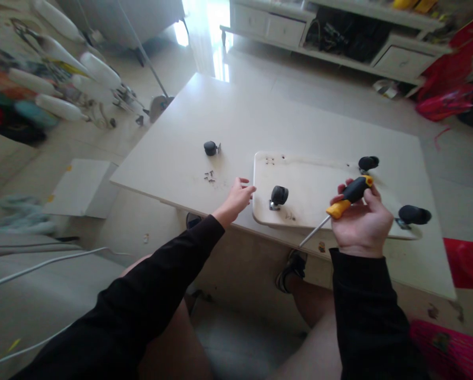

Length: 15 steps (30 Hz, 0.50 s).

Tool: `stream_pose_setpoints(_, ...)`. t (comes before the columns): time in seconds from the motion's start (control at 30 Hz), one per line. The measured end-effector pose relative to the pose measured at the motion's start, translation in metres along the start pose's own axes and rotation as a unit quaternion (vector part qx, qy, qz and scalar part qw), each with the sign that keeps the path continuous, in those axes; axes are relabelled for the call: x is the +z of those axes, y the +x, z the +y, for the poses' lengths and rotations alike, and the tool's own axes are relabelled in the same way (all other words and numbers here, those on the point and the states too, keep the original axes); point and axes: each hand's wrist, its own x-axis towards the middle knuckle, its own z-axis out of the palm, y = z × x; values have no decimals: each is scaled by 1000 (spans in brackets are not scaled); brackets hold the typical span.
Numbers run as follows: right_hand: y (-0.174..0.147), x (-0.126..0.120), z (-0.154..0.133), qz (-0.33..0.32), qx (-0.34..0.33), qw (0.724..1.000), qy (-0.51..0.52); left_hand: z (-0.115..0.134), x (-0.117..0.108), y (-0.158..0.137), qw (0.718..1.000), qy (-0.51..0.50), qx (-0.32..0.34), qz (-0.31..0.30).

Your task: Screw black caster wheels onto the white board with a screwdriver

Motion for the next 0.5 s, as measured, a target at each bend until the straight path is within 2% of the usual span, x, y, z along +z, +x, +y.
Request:
stream_pose_setpoints(0.07, 3, -2, -1, 7, 23, 999, 29, 1, -9, 9, 999, 45, 17, 8)
stream_pose_setpoints(0.13, 6, -4, -1, 4, 34, 998, 50, 1, -25, 22, 989, 133, 60, 31)
stream_pose_setpoints(0.23, 8, -4, -1, -3, 42, 998, 56, -1, -60, 43, 936, 299, 149, 111)
stream_pose_setpoints(0.3, 8, -4, -2, -5, 49, 997, 54, -5, -84, 55, 900, 374, 156, 157)
stream_pose_setpoints(0.37, 8, -5, -2, -10, 50, 998, 49, -11, -104, 64, 874, 427, 150, 176)
stream_pose_setpoints(0.5, 10, -6, -2, -15, 49, 998, 49, -20, -124, 72, 857, 467, 139, 166)
